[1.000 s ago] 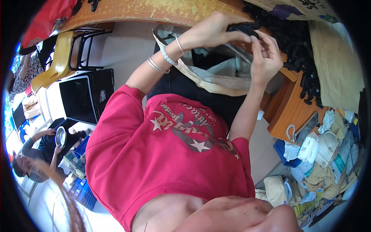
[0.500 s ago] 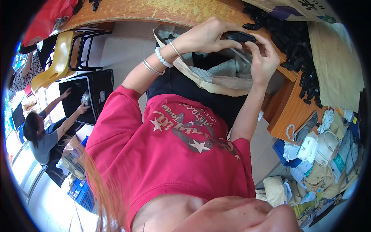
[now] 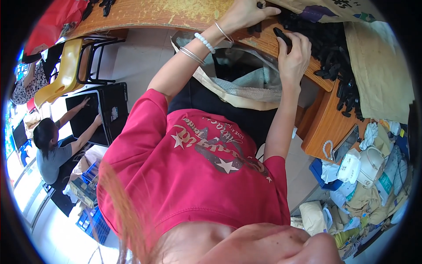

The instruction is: Inspecting small black plastic components for quality control at a workbench.

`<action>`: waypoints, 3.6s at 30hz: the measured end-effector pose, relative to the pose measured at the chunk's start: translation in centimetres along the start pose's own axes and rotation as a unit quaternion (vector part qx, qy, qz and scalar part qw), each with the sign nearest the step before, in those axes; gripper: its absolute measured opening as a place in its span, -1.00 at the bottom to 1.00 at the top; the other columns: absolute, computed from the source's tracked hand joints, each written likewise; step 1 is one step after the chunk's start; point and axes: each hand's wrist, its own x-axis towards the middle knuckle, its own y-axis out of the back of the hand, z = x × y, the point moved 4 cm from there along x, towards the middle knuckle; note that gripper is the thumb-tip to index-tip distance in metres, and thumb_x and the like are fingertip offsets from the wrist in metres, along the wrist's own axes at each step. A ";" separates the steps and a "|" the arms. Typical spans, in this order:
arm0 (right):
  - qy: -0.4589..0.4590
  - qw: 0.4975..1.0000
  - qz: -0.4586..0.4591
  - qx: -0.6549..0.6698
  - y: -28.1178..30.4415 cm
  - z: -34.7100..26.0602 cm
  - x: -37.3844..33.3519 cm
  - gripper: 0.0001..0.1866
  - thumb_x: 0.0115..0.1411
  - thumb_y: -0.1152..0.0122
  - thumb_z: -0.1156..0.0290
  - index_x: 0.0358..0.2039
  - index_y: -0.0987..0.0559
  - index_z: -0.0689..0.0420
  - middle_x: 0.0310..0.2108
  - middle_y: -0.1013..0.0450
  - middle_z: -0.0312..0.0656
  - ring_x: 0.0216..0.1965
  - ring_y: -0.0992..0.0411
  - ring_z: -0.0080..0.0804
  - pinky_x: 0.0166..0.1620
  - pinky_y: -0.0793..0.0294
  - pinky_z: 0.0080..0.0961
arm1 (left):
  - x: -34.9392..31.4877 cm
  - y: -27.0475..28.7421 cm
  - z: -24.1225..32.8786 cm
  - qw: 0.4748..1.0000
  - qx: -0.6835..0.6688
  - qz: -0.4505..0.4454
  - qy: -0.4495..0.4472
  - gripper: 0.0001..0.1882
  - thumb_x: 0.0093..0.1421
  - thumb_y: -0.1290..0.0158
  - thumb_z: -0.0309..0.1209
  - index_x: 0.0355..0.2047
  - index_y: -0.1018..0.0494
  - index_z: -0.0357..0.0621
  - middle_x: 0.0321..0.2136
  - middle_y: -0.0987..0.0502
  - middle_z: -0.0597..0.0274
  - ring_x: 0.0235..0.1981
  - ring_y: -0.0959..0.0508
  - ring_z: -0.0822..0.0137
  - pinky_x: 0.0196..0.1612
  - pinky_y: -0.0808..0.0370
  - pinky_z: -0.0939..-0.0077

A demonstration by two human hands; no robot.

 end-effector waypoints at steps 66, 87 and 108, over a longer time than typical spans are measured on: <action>-0.230 0.858 -0.082 0.452 3.4 -2.6 -3.2 -0.66 -0.07 -0.20 0.71 -0.21 -0.56 0.26 -0.30 -0.49 -0.20 -0.32 -0.43 -0.50 -0.19 -0.40 -0.63 | -10.3 0.9 4.4 0.951 0.066 -0.126 -0.274 -0.68 0.12 -0.09 -0.32 -0.19 -0.44 -0.30 -0.46 -0.52 -0.09 -0.41 -0.51 -0.09 -0.35 -0.46 0.21; -0.130 0.982 0.022 0.137 4.4 2.1 -0.9 -0.84 0.04 -0.25 0.53 -0.31 -0.61 0.20 -0.29 -0.48 -0.18 -0.29 -0.43 -0.39 -0.25 -0.42 -0.54 | -6.5 0.5 2.5 0.959 0.093 -0.090 -0.252 -0.58 0.01 -0.20 -0.06 -0.30 -0.56 -0.15 -0.53 -0.54 0.09 -0.49 -0.56 0.11 -0.41 -0.47 0.35; -0.258 0.923 0.010 0.285 3.0 1.1 -0.8 -0.73 0.12 -0.15 0.61 -0.12 -0.51 0.23 -0.35 -0.47 -0.14 -0.50 -0.48 -0.55 -0.40 -0.47 -0.60 | -5.5 -0.9 -0.7 0.954 -0.268 -0.023 0.135 -0.78 0.17 -0.03 -0.43 -0.26 -0.45 -0.39 -0.52 -0.58 0.10 -0.56 -0.60 0.35 -0.50 -0.55 0.61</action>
